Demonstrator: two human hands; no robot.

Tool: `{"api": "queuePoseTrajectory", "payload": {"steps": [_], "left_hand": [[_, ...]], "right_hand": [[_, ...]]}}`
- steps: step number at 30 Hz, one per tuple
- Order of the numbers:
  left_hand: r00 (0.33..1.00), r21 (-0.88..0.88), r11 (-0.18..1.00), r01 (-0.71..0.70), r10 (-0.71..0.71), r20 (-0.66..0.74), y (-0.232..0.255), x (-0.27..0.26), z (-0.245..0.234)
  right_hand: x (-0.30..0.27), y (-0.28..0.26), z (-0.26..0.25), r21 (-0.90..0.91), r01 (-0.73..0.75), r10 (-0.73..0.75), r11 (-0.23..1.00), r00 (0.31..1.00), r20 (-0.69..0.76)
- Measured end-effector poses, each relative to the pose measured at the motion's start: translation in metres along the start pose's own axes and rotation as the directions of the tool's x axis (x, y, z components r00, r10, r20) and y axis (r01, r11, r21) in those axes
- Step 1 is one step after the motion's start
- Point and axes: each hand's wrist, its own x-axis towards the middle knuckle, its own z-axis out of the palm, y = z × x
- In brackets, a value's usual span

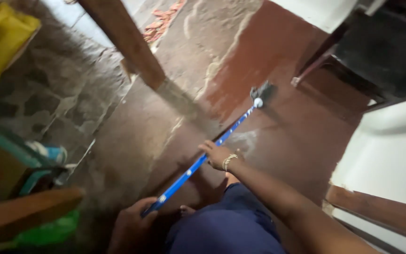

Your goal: Using a mop to clean a indoor floor area around furniture.

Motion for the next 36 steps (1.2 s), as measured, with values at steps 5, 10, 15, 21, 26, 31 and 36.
{"api": "queuePoseTrajectory", "payload": {"steps": [5, 10, 15, 21, 26, 31, 36], "left_hand": [[0.981, 0.031, 0.982, 0.189, -0.187, -0.043, -0.189, -0.109, -0.029], [0.988, -0.273, 0.954, 0.126, -0.096, 0.121, -0.484, -0.233, -0.025], [0.977, -0.370, 0.906, 0.204, -0.212, 0.018, -0.567, -0.309, -0.049], [0.926, -0.477, 0.845, 0.240, -0.347, -0.148, -0.491, -0.290, -0.015], [0.874, -0.518, 0.817, 0.254, -0.423, -0.238, -0.227, -0.227, -0.022], [0.891, -0.367, 0.923, 0.117, -0.261, -0.372, -0.131, -0.158, -0.057], [0.869, -0.020, 0.968, -0.250, 0.215, -0.446, -0.035, -0.080, -0.097]], "right_hand": [[0.000, -0.122, 0.076, -0.230, 0.309, -0.216, 0.923, 0.910, 0.355], [-0.019, -0.236, 0.145, -0.312, 0.631, -0.514, 0.710, 0.768, 0.382], [-0.039, -0.297, 0.160, -0.260, 0.702, -0.615, 0.663, 0.709, 0.344], [-0.046, -0.290, 0.159, -0.105, 0.610, -0.564, 0.785, 0.775, 0.286], [-0.031, -0.225, 0.179, 0.105, 0.444, -0.456, 0.890, 0.862, 0.220], [-0.021, -0.196, 0.136, 0.083, 0.392, -0.398, 0.916, 0.915, 0.061], [0.002, -0.168, 0.076, 0.173, 0.278, -0.263, 0.945, 0.959, -0.104]]}}
